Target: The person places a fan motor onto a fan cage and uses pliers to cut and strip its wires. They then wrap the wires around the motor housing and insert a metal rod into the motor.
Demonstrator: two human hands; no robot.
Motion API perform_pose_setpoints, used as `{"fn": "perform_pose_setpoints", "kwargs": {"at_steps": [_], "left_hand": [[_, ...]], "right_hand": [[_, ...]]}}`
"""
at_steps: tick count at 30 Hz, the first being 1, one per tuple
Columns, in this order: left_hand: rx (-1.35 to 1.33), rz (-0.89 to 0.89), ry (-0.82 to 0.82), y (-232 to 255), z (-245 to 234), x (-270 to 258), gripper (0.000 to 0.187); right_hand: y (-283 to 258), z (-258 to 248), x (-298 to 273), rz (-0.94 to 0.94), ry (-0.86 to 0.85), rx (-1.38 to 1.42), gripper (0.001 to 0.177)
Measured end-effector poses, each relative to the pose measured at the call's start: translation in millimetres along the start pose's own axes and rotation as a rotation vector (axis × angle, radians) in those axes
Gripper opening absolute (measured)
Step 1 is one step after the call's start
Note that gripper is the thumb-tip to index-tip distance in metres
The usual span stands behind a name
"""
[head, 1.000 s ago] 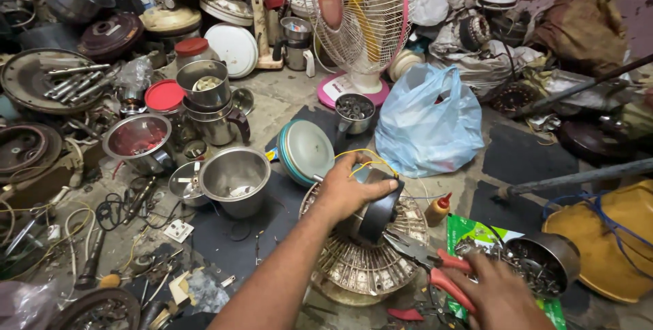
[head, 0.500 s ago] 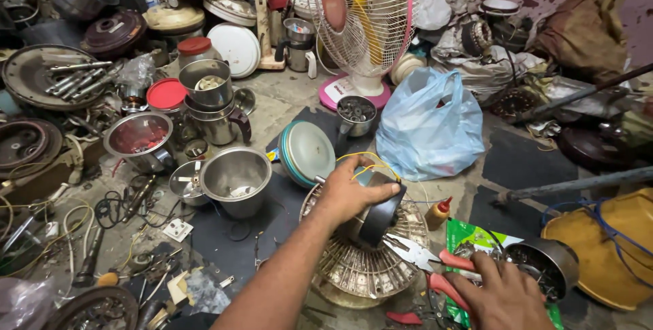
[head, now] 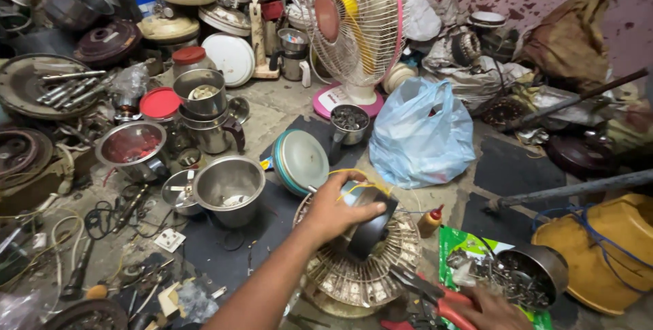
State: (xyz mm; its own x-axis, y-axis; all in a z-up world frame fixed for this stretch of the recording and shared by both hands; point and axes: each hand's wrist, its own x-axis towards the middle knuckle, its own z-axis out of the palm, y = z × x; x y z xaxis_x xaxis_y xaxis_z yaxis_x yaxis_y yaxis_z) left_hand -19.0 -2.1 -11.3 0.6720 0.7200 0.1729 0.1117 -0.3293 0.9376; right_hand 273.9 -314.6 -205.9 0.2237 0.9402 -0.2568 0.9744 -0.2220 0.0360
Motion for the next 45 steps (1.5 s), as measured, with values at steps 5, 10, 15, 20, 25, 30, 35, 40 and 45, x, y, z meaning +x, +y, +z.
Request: {"fn": "perform_pose_setpoints", "kwargs": {"at_steps": [5, 10, 15, 20, 25, 30, 35, 40, 45], "left_hand": [[0.162, -0.111, -0.064, -6.4, -6.3, 21.9, 0.082], [0.298, -0.182, -0.269, -18.5, -0.5, 42.0, 0.076], [0.304, -0.109, -0.388, -29.7, 0.3, 51.5, 0.075], [0.311, -0.187, -0.341, -10.4, -6.7, 36.6, 0.075], [0.262, -0.136, -0.290, -5.5, -11.3, 20.8, 0.072], [0.147, -0.102, -0.276, -8.4, -14.8, 11.0, 0.068], [0.158, -0.082, -0.254, -5.6, -16.9, 4.9, 0.065], [0.162, -0.063, -0.250, -6.4, -16.1, 7.7, 0.064], [0.159, -0.088, -0.243, -2.8, -16.2, 6.0, 0.063]], "right_hand": [[-43.2, -61.3, -19.9, 0.405, -0.023, 0.098, 0.087], [-83.1, -129.3, -15.2, 0.462, 0.024, 0.059, 0.089], [-100.7, -138.7, -17.1, 0.330, 0.189, -0.047, 0.096], [-105.8, -142.0, -9.2, 0.305, 0.288, -0.006, 0.082], [-101.7, -153.8, -18.0, 0.215, 0.229, 0.273, 0.086], [-113.2, -159.6, -28.0, 0.266, 0.283, 0.077, 0.080], [-95.2, -155.9, -23.3, 0.105, 0.147, 0.650, 0.081], [-120.2, -163.4, -31.0, 0.301, 0.253, 0.112, 0.076], [-91.1, -166.6, -23.0, -0.006, 0.141, 0.646, 0.086]]}}
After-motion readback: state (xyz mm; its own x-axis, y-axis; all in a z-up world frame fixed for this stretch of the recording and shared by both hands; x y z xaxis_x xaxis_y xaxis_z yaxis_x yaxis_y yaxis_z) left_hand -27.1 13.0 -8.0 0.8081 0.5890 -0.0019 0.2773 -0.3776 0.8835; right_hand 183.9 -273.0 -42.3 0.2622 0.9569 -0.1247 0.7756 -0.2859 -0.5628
